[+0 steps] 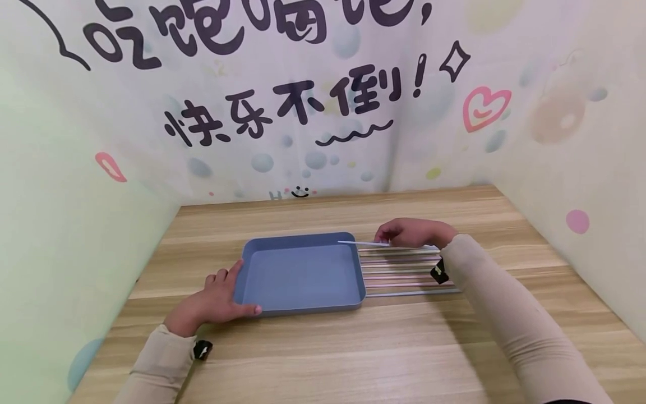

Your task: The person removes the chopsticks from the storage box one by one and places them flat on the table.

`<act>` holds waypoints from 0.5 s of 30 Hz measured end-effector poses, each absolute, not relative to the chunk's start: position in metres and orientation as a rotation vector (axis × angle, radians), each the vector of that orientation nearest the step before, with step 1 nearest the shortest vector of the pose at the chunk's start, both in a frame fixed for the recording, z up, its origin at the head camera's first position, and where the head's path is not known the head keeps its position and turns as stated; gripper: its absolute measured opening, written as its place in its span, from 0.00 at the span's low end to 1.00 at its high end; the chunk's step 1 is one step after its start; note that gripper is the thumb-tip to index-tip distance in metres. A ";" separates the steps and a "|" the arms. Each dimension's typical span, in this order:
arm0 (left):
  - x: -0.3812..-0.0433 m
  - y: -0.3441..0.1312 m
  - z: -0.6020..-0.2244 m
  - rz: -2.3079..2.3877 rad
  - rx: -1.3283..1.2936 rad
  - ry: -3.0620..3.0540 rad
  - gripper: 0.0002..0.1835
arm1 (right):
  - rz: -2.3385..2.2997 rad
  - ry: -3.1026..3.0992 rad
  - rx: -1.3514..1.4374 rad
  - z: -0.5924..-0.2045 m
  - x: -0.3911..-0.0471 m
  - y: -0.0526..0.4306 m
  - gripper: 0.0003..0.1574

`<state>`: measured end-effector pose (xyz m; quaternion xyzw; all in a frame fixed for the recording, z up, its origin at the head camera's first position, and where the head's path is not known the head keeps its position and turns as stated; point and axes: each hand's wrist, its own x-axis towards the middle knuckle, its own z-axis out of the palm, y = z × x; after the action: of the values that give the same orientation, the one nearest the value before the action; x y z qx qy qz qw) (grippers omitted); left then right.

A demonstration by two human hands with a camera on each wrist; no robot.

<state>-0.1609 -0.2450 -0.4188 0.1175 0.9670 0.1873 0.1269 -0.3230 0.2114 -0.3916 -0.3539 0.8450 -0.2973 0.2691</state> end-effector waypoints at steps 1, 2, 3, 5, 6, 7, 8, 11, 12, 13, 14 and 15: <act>-0.161 -0.245 -0.419 0.548 0.341 2.813 0.66 | -0.797 2.287 -0.939 -0.392 -0.324 0.215 0.22; -0.160 -0.245 -0.418 0.549 0.340 2.813 0.66 | -0.793 2.293 -0.919 -0.393 -0.325 0.218 0.22; -0.160 -0.245 -0.418 0.549 0.339 2.813 0.66 | -0.789 2.301 -0.900 -0.393 -0.326 0.221 0.22; -0.160 -0.245 -0.418 0.546 0.341 2.813 0.66 | -0.779 2.319 -0.874 -0.394 -0.327 0.226 0.22; -0.160 -0.245 -0.418 0.546 0.342 2.813 0.66 | -0.777 2.326 -0.864 -0.394 -0.327 0.229 0.22; -0.160 -0.246 -0.419 0.547 0.343 2.813 0.66 | -0.775 2.333 -0.851 -0.394 -0.328 0.231 0.22; -0.160 -0.246 -0.419 0.548 0.343 2.813 0.66 | -0.777 2.337 -0.838 -0.394 -0.328 0.233 0.22; -0.160 -0.247 -0.420 0.549 0.343 2.812 0.66 | -0.793 2.346 -0.815 -0.395 -0.329 0.238 0.23; -0.160 -0.247 -0.420 0.546 0.342 2.813 0.66 | -0.802 2.345 -0.807 -0.395 -0.330 0.239 0.23; -0.161 -0.247 -0.420 0.546 0.342 2.814 0.66 | -0.806 2.347 -0.801 -0.395 -0.330 0.240 0.24; -0.161 -0.246 -0.420 0.545 0.341 2.814 0.66 | -0.807 2.351 -0.796 -0.395 -0.331 0.242 0.24; -0.162 -0.246 -0.420 0.542 0.343 2.816 0.66 | -0.809 2.355 -0.798 -0.396 -0.332 0.243 0.24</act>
<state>-0.1616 -0.2458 -0.4200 0.1178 0.9672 0.1863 0.1266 -0.3324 0.2432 -0.3957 -0.2948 0.8695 -0.2987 0.2604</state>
